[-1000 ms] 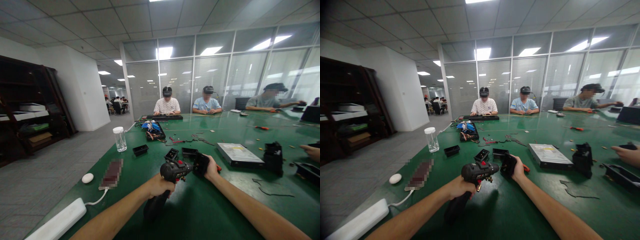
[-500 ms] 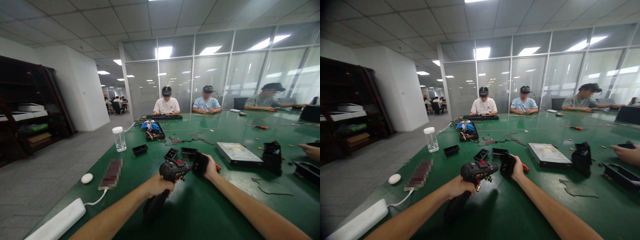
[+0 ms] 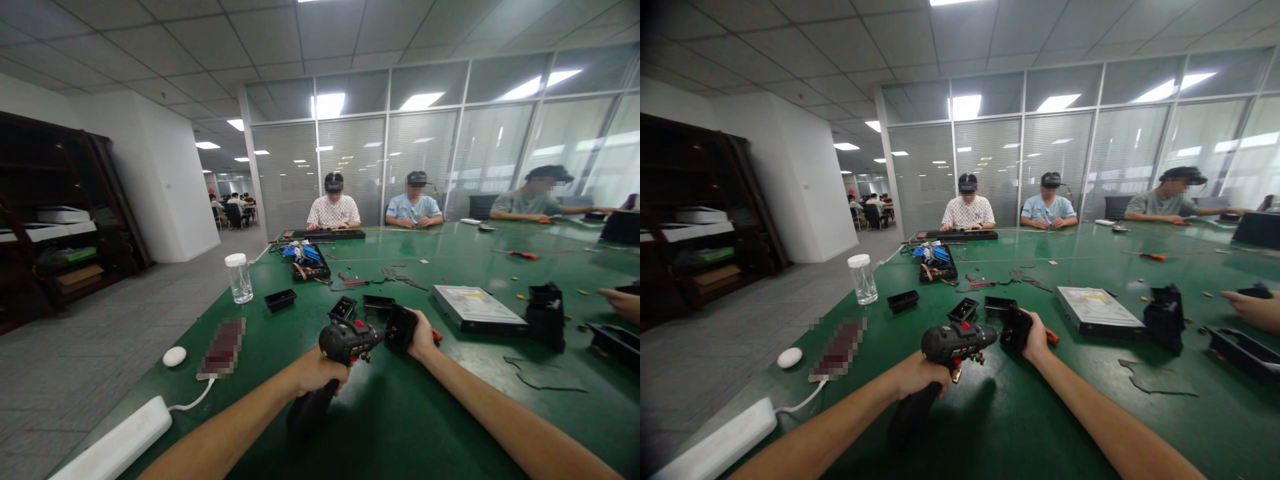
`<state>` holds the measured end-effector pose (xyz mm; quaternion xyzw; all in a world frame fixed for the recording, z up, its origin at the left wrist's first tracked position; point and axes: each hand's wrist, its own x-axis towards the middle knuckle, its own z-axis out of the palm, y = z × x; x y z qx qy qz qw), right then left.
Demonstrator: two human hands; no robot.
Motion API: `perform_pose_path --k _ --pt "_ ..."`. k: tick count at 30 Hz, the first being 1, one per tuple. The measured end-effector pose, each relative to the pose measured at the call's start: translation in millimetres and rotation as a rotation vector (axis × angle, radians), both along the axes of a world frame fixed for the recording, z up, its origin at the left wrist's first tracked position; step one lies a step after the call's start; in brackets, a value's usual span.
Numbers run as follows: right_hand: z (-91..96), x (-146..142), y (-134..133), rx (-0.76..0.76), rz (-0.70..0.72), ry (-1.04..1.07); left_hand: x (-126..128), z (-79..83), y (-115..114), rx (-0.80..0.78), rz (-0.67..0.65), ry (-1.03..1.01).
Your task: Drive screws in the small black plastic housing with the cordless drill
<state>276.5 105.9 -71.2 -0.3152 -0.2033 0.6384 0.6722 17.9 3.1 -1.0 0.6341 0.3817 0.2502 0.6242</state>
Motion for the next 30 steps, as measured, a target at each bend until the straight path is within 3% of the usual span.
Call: perform_pose_path --k 30 --pt "-4.7 1.3 4.0 -0.012 -0.007 0.015 -1.3 -1.0 2.1 0.008 -0.056 -0.04"
